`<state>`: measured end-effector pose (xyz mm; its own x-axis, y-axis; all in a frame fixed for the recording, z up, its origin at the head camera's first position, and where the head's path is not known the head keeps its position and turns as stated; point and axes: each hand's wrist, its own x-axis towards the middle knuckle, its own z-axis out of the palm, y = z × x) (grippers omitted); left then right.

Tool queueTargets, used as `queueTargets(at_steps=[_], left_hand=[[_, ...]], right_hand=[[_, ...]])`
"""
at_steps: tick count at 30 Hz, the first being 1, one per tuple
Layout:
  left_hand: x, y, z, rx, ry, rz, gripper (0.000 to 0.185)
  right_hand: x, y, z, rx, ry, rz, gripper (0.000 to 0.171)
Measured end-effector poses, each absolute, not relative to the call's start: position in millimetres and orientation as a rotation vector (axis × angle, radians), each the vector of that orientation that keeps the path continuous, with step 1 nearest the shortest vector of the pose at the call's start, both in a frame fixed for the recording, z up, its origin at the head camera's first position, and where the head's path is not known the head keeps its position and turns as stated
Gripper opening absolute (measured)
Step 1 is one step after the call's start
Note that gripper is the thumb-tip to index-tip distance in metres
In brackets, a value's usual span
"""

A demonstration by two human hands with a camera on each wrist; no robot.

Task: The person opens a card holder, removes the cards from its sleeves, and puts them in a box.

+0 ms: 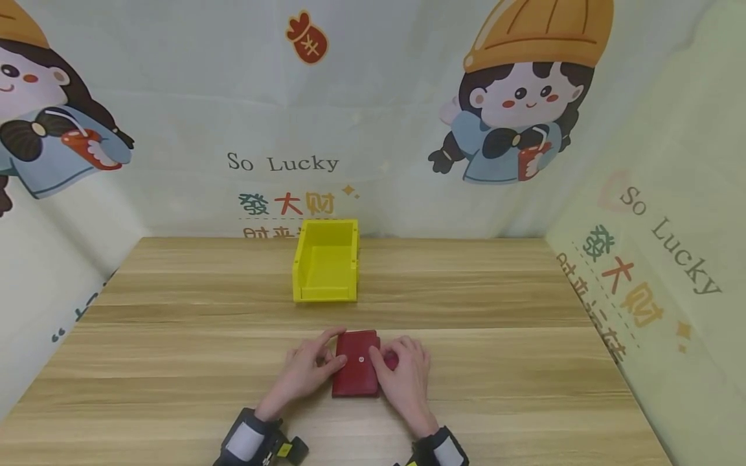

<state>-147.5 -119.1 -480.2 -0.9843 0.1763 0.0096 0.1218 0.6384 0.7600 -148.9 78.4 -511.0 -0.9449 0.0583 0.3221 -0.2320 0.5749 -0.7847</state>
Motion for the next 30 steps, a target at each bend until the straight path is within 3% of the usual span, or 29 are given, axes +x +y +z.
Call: queueTargets(at_steps=[13,26,30], left_hand=[[-150.3,-121.7,-480.1,0.283,2.698,1.344,0.05],[-150.2,-114.2,-473.4,0.183,2.66,1.29,0.08],[-148.8,-112.4,-470.5,0.168,2.67,1.279,0.081]], right_hand=[[-146.8,79.5,-510.6,0.294,-2.282,1.717,0.01],[-149.6,82.1,-519.4,0.671,-2.241,1.618,0.02],[-149.6,82.0,-519.8,0.684,-2.267,1.612,0.021]])
